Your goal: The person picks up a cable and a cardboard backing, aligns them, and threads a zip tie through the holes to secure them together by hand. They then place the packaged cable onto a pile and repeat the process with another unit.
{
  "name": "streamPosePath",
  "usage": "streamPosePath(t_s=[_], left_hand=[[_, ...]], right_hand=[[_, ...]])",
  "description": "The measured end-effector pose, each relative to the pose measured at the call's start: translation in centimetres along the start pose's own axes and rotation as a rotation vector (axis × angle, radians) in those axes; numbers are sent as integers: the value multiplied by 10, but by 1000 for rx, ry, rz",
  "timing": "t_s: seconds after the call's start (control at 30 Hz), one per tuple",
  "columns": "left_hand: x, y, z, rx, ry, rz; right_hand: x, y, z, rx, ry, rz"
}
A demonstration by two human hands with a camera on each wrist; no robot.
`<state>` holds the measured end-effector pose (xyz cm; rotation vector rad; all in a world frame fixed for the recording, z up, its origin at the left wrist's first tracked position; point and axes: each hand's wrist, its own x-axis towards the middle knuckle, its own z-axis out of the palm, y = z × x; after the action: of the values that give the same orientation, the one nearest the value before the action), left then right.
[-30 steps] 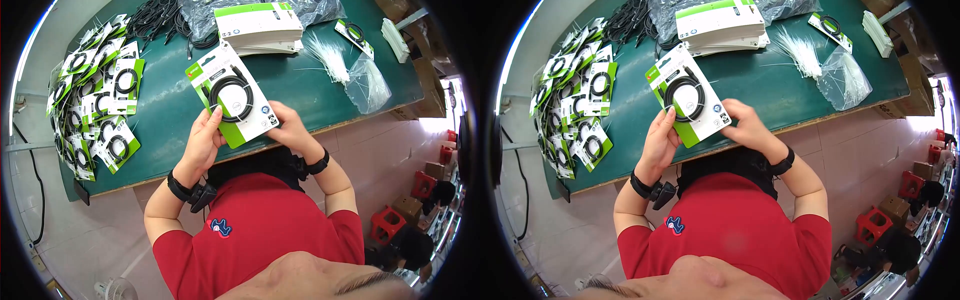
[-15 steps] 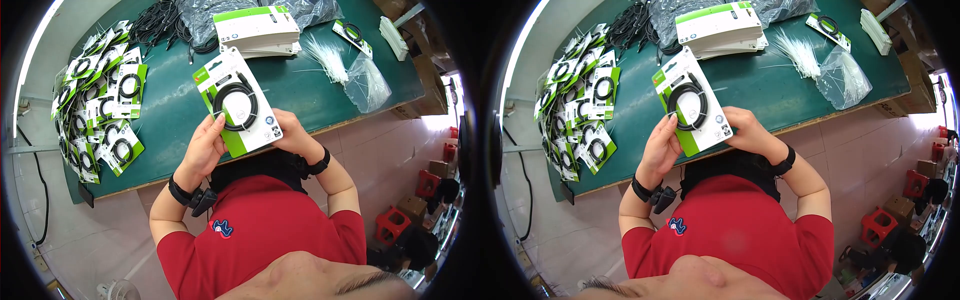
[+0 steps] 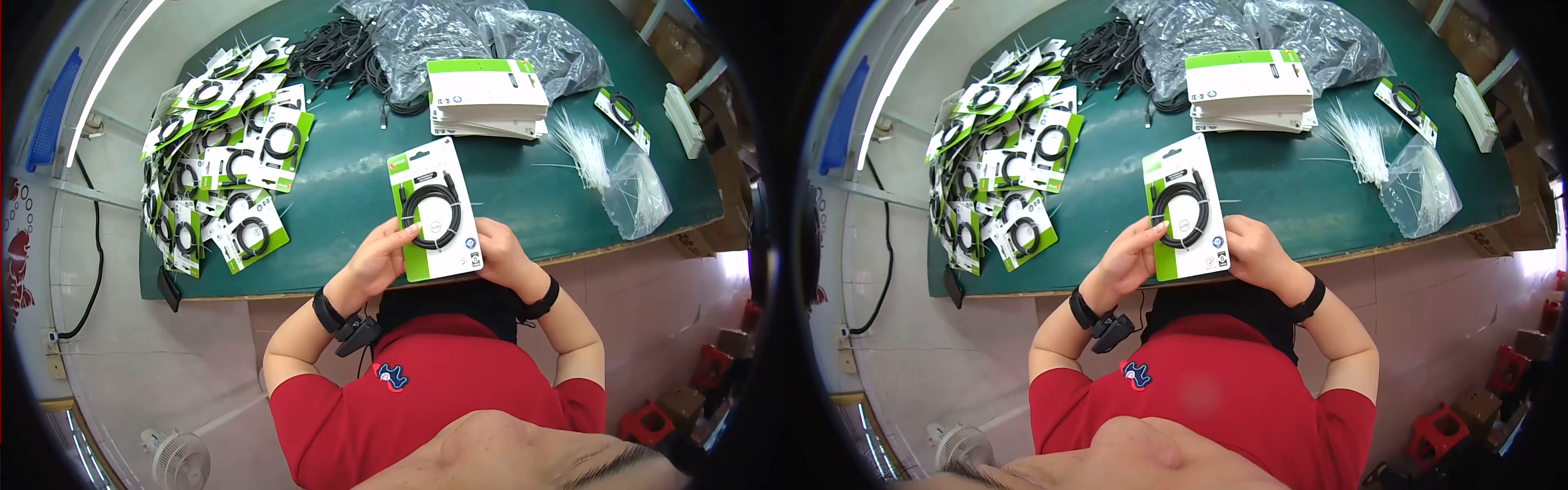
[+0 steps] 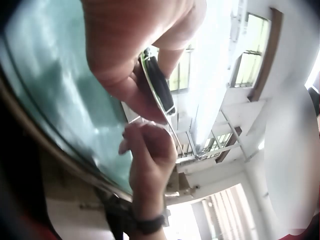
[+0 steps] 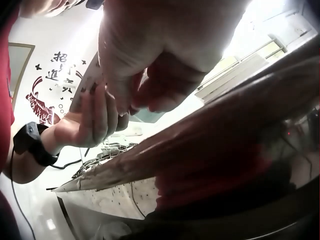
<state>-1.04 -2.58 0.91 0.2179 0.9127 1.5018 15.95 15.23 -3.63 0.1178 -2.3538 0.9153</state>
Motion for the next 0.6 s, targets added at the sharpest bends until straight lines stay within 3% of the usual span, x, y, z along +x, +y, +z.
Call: streamPosePath(t_s=[0.03, 0.13, 0.2, 0.27, 0.33, 0.4, 0.43, 0.5, 0.57, 0.6], left_hand=[[-2, 5, -2, 5, 1, 7], [-14, 33, -13, 367, 190, 36], [-13, 62, -33, 419, 239, 134], [-4, 107, -58, 357, 329, 254], [4, 165, -79, 365, 324, 435], [22, 237, -136, 325, 322, 651], [21, 265, -133, 237, 299, 751], [19, 289, -136, 144, 272, 843], [21, 296, -140, 59, 600, 946], [26, 293, -153, 60, 596, 942]], right_hand=[[1, -1, -3, 1, 3, -9], [8, -7, -21, -34, -77, 122], [9, -5, -30, -52, -44, 125], [7, -5, -36, -93, 16, 161], [8, -6, -40, -100, 38, 180], [9, -6, -44, -116, 78, 219], [8, -6, -45, -121, 82, 222], [5, -6, -48, -142, 72, 270], [2, -5, -50, -154, 70, 297], [1, -4, -51, -160, 55, 308]])
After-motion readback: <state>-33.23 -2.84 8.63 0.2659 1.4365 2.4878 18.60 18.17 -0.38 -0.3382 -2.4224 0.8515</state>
